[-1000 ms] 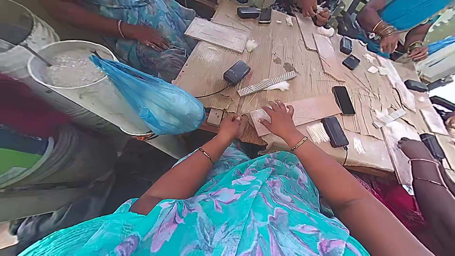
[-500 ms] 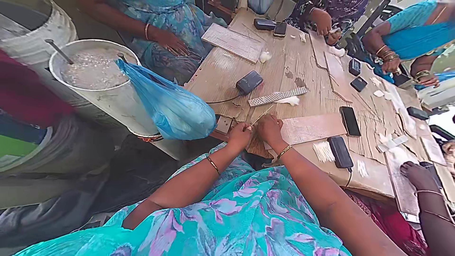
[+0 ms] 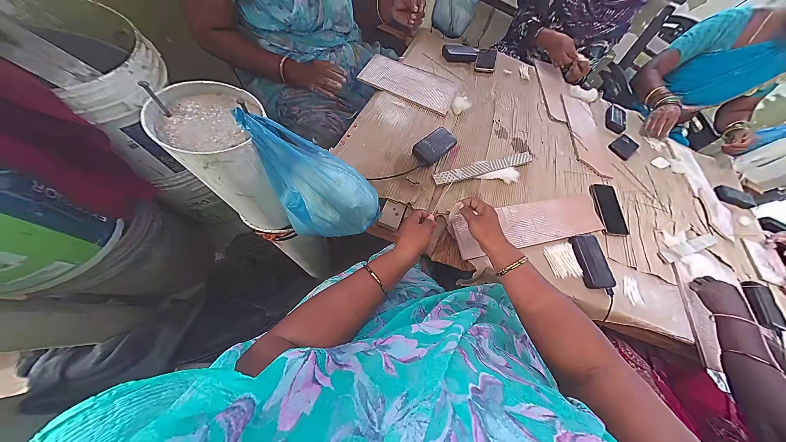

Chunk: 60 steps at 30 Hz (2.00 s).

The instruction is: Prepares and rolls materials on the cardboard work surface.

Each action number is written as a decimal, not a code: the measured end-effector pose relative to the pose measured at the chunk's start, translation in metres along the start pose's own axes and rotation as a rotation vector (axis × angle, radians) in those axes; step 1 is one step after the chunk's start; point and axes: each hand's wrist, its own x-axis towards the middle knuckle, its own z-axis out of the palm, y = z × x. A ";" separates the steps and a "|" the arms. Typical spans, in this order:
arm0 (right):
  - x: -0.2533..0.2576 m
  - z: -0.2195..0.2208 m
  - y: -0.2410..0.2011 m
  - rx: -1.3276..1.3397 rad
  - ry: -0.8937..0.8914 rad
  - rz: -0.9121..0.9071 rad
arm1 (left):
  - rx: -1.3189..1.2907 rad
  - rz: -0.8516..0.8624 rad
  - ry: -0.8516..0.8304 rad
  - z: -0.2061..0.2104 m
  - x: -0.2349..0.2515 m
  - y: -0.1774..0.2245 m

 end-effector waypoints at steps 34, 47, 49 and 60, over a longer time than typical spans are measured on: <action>-0.139 -0.035 -0.028 0.656 0.139 0.066 | -0.201 0.165 -0.383 0.029 -0.069 0.004; -0.120 -0.028 -0.011 0.493 0.100 0.064 | -0.113 0.123 -0.322 0.029 -0.056 0.000; -0.116 -0.027 -0.007 0.466 0.099 0.082 | -0.091 0.115 -0.313 0.031 -0.052 -0.002; -0.072 -0.018 0.027 0.162 0.200 0.118 | 0.153 -0.011 -0.194 0.040 -0.015 -0.009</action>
